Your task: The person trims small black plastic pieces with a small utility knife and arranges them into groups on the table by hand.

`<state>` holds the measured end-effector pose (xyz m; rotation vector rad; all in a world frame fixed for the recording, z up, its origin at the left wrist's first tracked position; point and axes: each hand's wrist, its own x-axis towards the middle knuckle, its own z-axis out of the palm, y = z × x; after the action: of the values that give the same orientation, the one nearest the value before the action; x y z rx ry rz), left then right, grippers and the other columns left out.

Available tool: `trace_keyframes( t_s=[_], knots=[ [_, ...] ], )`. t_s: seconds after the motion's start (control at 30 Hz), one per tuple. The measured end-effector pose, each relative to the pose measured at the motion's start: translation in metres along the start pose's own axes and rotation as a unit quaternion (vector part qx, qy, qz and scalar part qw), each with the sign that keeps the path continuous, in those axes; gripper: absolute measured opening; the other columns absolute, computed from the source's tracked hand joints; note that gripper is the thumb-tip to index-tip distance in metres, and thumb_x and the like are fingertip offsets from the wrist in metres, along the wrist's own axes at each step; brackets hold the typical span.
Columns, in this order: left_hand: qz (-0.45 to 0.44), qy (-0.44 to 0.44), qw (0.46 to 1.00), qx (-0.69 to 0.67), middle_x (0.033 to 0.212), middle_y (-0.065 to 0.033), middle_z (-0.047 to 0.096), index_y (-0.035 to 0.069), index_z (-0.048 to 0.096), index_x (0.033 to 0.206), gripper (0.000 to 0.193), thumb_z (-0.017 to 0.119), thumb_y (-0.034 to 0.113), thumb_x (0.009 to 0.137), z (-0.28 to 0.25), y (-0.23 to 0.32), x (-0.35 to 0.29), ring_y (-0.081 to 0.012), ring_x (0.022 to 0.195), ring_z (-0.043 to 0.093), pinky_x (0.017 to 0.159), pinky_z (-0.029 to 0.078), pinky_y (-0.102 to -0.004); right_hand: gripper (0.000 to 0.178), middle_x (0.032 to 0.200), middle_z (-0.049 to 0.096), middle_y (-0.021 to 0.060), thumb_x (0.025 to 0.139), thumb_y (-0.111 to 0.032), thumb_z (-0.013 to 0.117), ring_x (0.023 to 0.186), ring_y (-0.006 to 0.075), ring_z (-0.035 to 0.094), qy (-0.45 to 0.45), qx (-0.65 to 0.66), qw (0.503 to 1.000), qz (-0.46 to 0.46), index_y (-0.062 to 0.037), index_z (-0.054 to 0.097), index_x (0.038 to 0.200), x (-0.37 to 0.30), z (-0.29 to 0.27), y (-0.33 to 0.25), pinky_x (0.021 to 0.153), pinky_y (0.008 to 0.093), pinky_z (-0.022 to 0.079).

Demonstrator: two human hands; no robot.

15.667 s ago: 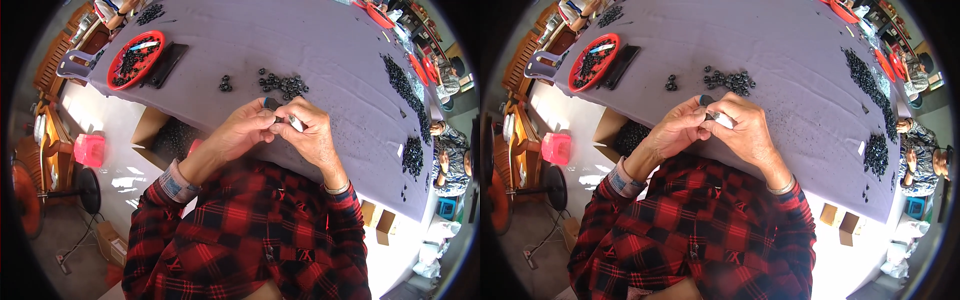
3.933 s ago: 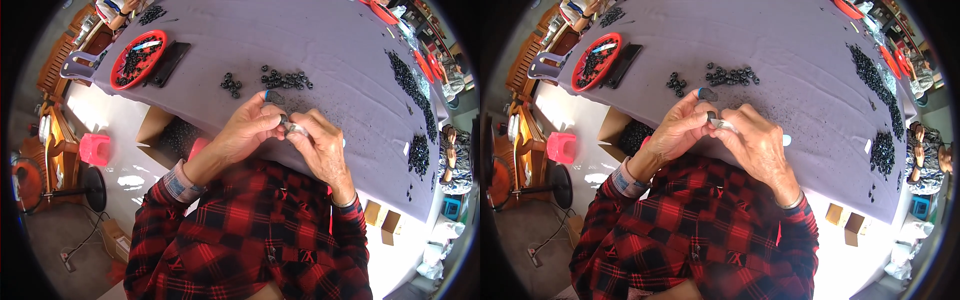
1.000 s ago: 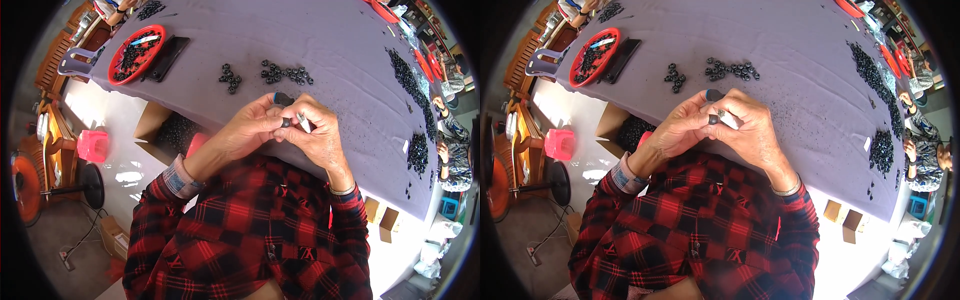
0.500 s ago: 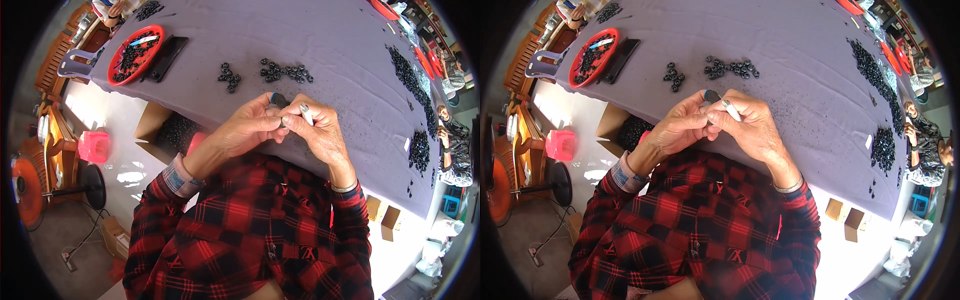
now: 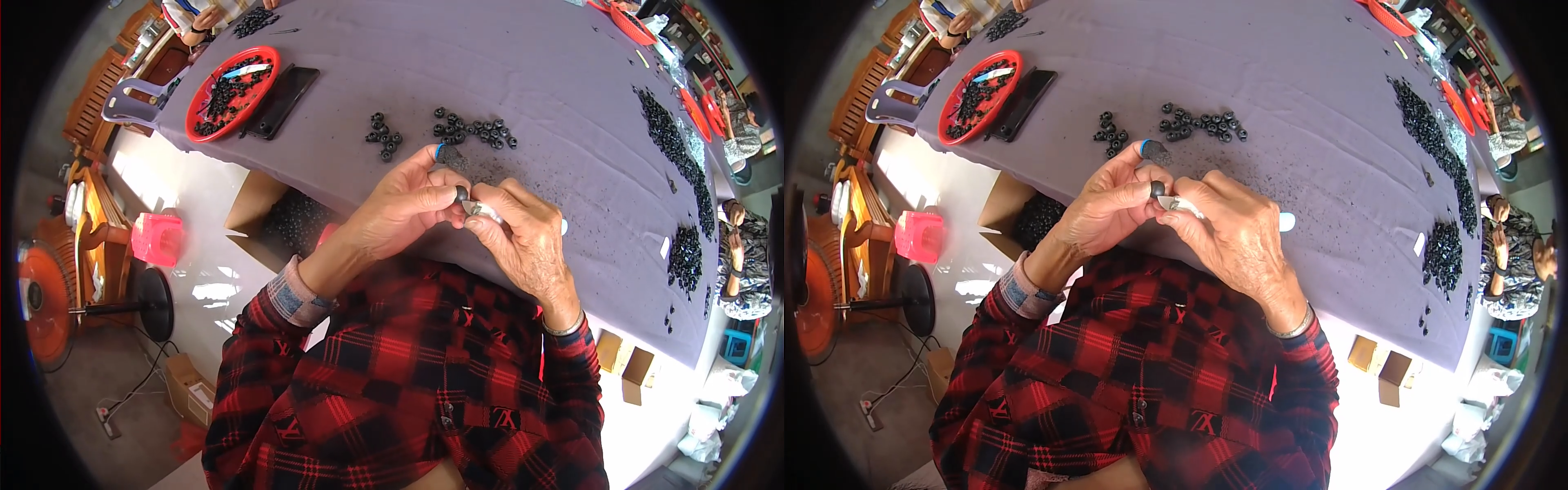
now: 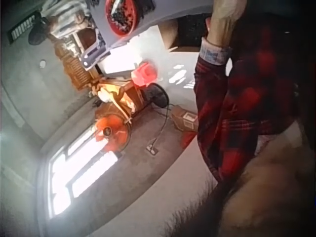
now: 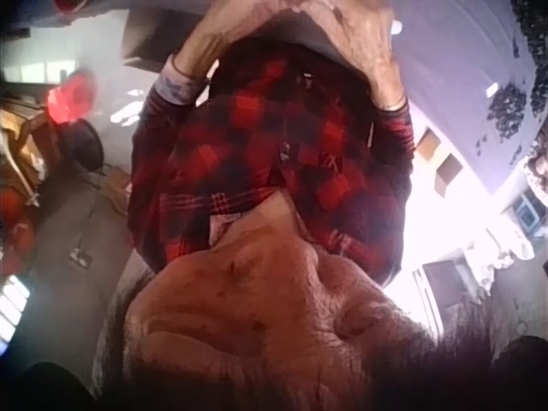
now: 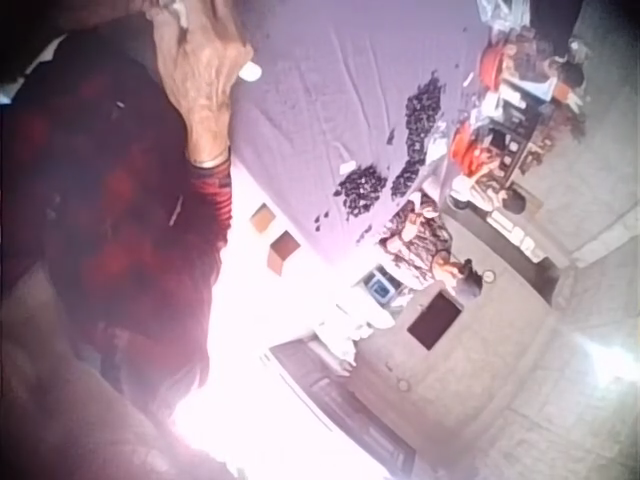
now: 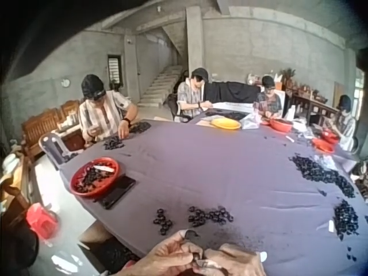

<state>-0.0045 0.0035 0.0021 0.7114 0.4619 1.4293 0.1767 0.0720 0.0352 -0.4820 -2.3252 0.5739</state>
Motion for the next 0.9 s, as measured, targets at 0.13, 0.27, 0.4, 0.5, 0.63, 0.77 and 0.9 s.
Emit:
trace_keyframes(
  t_s=[0.13, 0.27, 0.4, 0.5, 0.63, 0.77, 0.9],
  knots=[
    [0.0, 0.005, 1.0, -0.003, 0.097, -0.0091, 0.059, 0.011, 0.043, 0.123, 0.037, 0.061, 0.007, 0.09, -0.002, -0.001, -0.001, -0.0157, 0.09, 0.058, 0.077, 0.046, -0.0285, 0.025, 0.067, 0.053, 0.0059, 0.083, -0.03, 0.07, 0.057, 0.0253, 0.054, -0.003, 0.017, 1.0, 0.01, -0.0097, 0.065, 0.096, 0.0, 0.001, 0.002, 0.051, 0.0366, 0.044],
    [-0.005, -0.006, 1.0, 0.002, 0.099, -0.0099, 0.06, 0.012, 0.044, 0.124, 0.038, 0.061, 0.008, 0.091, -0.004, -0.001, -0.001, -0.0161, 0.09, 0.058, 0.076, 0.046, -0.0294, 0.022, 0.065, 0.054, 0.0052, 0.083, -0.03, 0.069, 0.056, 0.0245, 0.053, 0.0, 0.04, 0.999, 0.01, -0.0108, 0.066, 0.093, 0.001, 0.002, 0.003, 0.051, 0.0366, 0.044],
    [-0.009, -0.002, 1.0, 0.004, 0.098, -0.0099, 0.06, 0.011, 0.044, 0.124, 0.039, 0.061, 0.008, 0.09, -0.003, -0.002, -0.001, -0.0159, 0.089, 0.058, 0.075, 0.047, -0.0301, 0.02, 0.064, 0.055, 0.0051, 0.083, -0.029, 0.07, 0.055, 0.0239, 0.053, 0.011, 0.026, 1.0, 0.009, -0.0111, 0.067, 0.091, 0.001, 0.001, 0.0, 0.051, 0.0363, 0.044],
    [-0.014, -0.001, 0.999, 0.047, 0.095, -0.0103, 0.061, 0.011, 0.044, 0.125, 0.039, 0.061, 0.007, 0.09, -0.008, -0.001, -0.002, -0.0163, 0.084, 0.06, 0.074, 0.048, -0.0301, 0.019, 0.072, 0.061, 0.0089, 0.086, -0.021, 0.068, 0.061, 0.0188, 0.057, -0.04, 0.031, 0.998, 0.023, -0.0038, 0.066, 0.096, 0.002, -0.003, -0.001, 0.058, 0.0313, 0.047],
    [-0.074, -0.062, 0.99, 0.107, 0.094, -0.0111, 0.063, 0.011, 0.041, 0.132, 0.054, 0.059, -0.005, 0.084, 0.01, -0.012, -0.011, -0.0181, 0.078, 0.063, 0.071, 0.051, -0.03, 0.026, 0.073, 0.061, 0.0007, 0.094, -0.027, 0.061, 0.064, 0.0077, 0.051, 0.08, 0.08, 0.969, 0.218, -0.0024, 0.067, 0.098, 0.005, -0.004, 0.02, 0.06, 0.0242, 0.045],
    [-0.029, -0.03, 0.997, 0.058, 0.093, -0.0102, 0.063, 0.014, 0.042, 0.13, 0.051, 0.061, -0.001, 0.085, 0.001, -0.002, -0.001, -0.0198, 0.078, 0.061, 0.072, 0.049, -0.0319, 0.027, 0.071, 0.057, -0.0014, 0.093, -0.028, 0.062, 0.063, 0.0079, 0.049, 0.031, 0.131, 0.962, 0.236, -0.0018, 0.067, 0.096, -0.004, -0.008, 0.032, 0.059, 0.0237, 0.042],
    [-0.059, -0.012, 0.998, 0.02, 0.098, -0.0154, 0.063, 0.001, 0.03, 0.127, 0.053, 0.064, 0.001, 0.086, -0.008, -0.006, -0.001, -0.0205, 0.083, 0.063, 0.074, 0.053, -0.034, 0.027, 0.079, 0.058, -0.0007, 0.086, -0.024, 0.07, 0.072, 0.0082, 0.05, 0.004, 0.145, 0.982, 0.119, -0.0007, 0.066, 0.099, -0.002, -0.007, 0.02, 0.063, 0.0246, 0.042]
  ],
)
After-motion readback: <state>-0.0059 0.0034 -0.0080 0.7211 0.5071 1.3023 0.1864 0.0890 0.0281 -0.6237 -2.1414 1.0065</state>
